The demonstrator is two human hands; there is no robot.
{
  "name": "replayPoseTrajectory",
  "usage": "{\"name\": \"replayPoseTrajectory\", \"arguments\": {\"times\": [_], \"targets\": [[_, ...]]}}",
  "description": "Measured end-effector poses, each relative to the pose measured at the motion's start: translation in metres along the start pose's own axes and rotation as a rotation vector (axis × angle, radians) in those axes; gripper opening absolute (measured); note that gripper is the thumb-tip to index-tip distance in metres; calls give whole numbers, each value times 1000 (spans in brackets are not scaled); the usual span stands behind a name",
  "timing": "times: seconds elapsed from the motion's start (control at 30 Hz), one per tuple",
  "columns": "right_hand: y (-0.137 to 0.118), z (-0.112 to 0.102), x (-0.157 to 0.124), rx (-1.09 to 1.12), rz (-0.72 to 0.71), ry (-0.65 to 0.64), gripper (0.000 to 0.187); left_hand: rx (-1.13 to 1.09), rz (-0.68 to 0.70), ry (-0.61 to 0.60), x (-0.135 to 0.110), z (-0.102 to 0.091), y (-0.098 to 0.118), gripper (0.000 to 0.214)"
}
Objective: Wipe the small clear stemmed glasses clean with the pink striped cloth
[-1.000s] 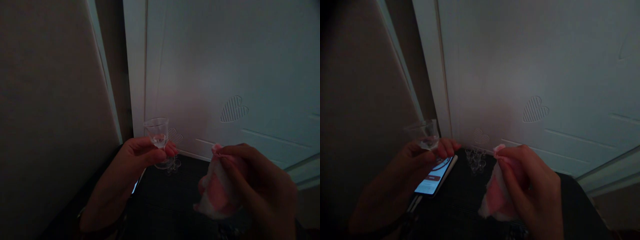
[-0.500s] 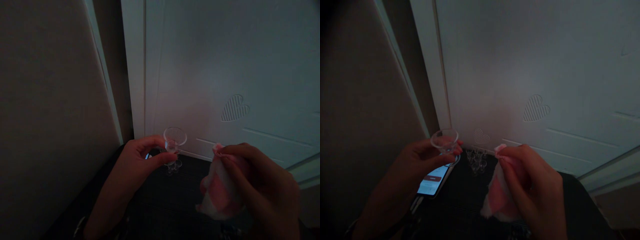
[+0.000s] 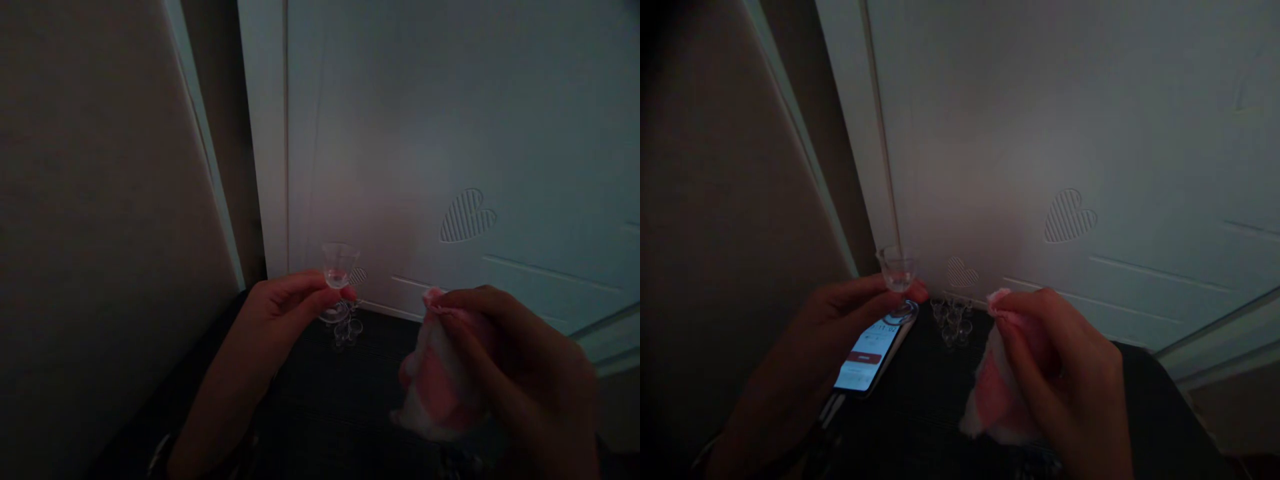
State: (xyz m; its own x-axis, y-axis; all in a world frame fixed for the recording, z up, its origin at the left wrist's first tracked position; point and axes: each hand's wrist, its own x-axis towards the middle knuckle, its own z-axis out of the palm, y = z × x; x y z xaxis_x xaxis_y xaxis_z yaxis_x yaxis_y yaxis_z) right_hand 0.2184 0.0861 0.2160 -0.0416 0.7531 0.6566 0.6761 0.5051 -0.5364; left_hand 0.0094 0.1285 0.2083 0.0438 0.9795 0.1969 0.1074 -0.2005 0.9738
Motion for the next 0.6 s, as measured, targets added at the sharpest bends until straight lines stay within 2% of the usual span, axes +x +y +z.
{"name": "replayPoseTrajectory", "arguments": {"times": [0.07, 0.2, 0.33, 0.4, 0.5, 0.6], "targets": [[1, 0, -1, -35, 18, -23, 16, -26, -8, -27, 2, 0, -1, 6], [3, 0, -2, -58, 19, -23, 16, -65, 40, -50, 4, -1, 0, 17], [3, -2, -2, -1, 27, -69, 16, -129, 14, 24, 1, 2, 1, 13], [3, -3, -2, 16, 19, -78, 16, -117, -21, 51, -1, 3, 1, 6], [3, -2, -2, 14, 16, -69, 16, -43, -18, 22, -2, 2, -1, 17], [2, -1, -1, -16, 9, -40, 15, -5, 14, -10, 1, -1, -2, 14]]}}
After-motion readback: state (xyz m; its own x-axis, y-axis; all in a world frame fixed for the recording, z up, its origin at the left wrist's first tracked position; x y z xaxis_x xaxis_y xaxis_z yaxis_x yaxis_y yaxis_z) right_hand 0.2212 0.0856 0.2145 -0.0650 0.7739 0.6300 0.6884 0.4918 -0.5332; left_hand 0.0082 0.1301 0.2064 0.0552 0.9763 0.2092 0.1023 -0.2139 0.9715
